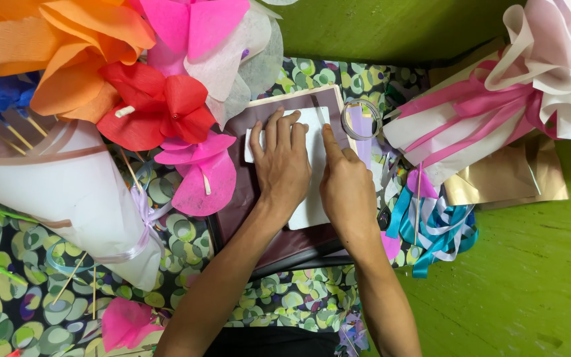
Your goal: The person uses a blue utility knife to cut a white foam block into smaller rectangular pieces on a maroon surface. The person repeatedly slices the foam, creating smaller segments and debris.
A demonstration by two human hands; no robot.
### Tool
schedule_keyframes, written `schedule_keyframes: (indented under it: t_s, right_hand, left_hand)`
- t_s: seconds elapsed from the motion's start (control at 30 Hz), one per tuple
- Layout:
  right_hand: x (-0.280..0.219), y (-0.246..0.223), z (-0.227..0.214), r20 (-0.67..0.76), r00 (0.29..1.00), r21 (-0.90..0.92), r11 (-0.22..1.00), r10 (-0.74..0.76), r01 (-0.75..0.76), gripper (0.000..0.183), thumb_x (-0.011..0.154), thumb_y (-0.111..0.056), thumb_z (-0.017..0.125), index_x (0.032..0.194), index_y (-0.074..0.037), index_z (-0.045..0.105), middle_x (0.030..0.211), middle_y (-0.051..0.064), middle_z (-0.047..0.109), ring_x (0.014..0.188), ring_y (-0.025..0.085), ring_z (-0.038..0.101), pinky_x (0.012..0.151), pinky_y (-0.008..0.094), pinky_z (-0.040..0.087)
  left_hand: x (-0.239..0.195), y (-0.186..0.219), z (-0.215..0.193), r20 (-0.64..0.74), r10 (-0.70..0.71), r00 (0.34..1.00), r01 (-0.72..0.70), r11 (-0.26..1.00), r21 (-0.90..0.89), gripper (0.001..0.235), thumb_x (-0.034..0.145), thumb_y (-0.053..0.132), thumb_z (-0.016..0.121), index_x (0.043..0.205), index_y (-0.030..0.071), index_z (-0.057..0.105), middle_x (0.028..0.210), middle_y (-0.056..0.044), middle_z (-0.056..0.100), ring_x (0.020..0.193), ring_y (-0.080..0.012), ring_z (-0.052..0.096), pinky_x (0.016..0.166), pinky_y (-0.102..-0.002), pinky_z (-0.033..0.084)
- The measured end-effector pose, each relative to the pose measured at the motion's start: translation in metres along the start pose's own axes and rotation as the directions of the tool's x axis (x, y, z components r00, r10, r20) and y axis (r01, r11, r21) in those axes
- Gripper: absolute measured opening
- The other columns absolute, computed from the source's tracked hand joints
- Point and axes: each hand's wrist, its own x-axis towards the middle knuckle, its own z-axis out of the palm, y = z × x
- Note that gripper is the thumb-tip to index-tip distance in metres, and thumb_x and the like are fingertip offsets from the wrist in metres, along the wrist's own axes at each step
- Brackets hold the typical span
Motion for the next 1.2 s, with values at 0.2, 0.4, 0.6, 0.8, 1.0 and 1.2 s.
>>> schedule_keyframes:
  t_s: [0.2,0.4,0.6,0.8,1.0,1.2]
  right_hand:
    - [-0.005,-0.001,-0.003,0.029,1.0,0.024,1.0,-0.007,0.007,0.054,0.098,-0.003,0.051,0.149,-0.017,0.057,0.091,0.02,0.069,0.077,0.05,0.072,0.066,0.059,0.061]
    - [-0.052,0.011,0.002,0.093,0.995,-0.101,0.994,-0.019,0.029,0.063,0.095,-0.002,0.05,0.156,-0.019,0.049,0.093,0.017,0.067,0.075,0.049,0.072,0.065,0.059,0.061]
    - [-0.084,0.022,0.0,0.101,0.994,-0.191,0.979,-0.049,0.068,0.066,0.095,-0.001,0.048,0.157,-0.022,0.047,0.091,0.012,0.066,0.068,0.042,0.073,0.06,0.053,0.063]
    - [-0.094,0.026,0.009,0.078,0.996,-0.188,0.98,-0.051,0.065,0.066,0.094,-0.001,0.049,0.157,-0.021,0.046,0.09,0.009,0.066,0.067,0.039,0.073,0.058,0.05,0.063]
    - [-0.1,0.017,0.002,0.08,0.997,-0.105,0.994,0.006,0.002,0.065,0.093,0.002,0.05,0.155,-0.019,0.049,0.089,0.01,0.067,0.066,0.039,0.072,0.056,0.049,0.062]
    - [-0.105,0.012,-0.001,0.086,0.996,-0.087,0.996,0.032,-0.024,0.066,0.093,0.003,0.05,0.155,-0.019,0.049,0.089,0.011,0.067,0.066,0.039,0.073,0.055,0.049,0.062]
  left_hand:
    - [0.001,0.0,0.0,0.009,-0.015,1.0,0.015,1.0,0.007,0.011,0.099,0.001,0.054,0.106,0.009,0.057,0.119,-0.01,0.057,0.134,-0.0329,0.05,0.112,-0.058,0.024]
    - [0.001,-0.001,0.004,0.005,-0.034,0.999,0.034,0.999,0.001,0.011,0.101,0.001,0.052,0.106,0.01,0.056,0.119,-0.01,0.057,0.134,-0.0323,0.051,0.113,-0.058,0.024]
    - [-0.002,-0.002,0.008,0.027,-0.036,0.999,0.035,0.999,0.038,0.012,0.1,0.002,0.054,0.107,0.012,0.056,0.122,-0.008,0.056,0.136,-0.0295,0.049,0.114,-0.057,0.022]
    - [-0.002,-0.001,0.009,0.025,-0.05,0.998,0.048,0.997,0.054,0.012,0.101,0.002,0.055,0.107,0.013,0.056,0.124,-0.007,0.057,0.136,-0.0281,0.049,0.114,-0.056,0.022]
    - [-0.004,0.001,0.011,0.052,-0.06,0.997,0.057,0.997,0.053,0.014,0.1,0.002,0.057,0.107,0.013,0.056,0.125,-0.006,0.056,0.137,-0.0267,0.048,0.115,-0.055,0.021]
    - [-0.006,0.0,0.011,0.047,-0.07,0.996,0.067,0.996,0.053,0.014,0.099,0.002,0.058,0.108,0.013,0.056,0.125,-0.005,0.056,0.137,-0.0267,0.048,0.115,-0.055,0.021]
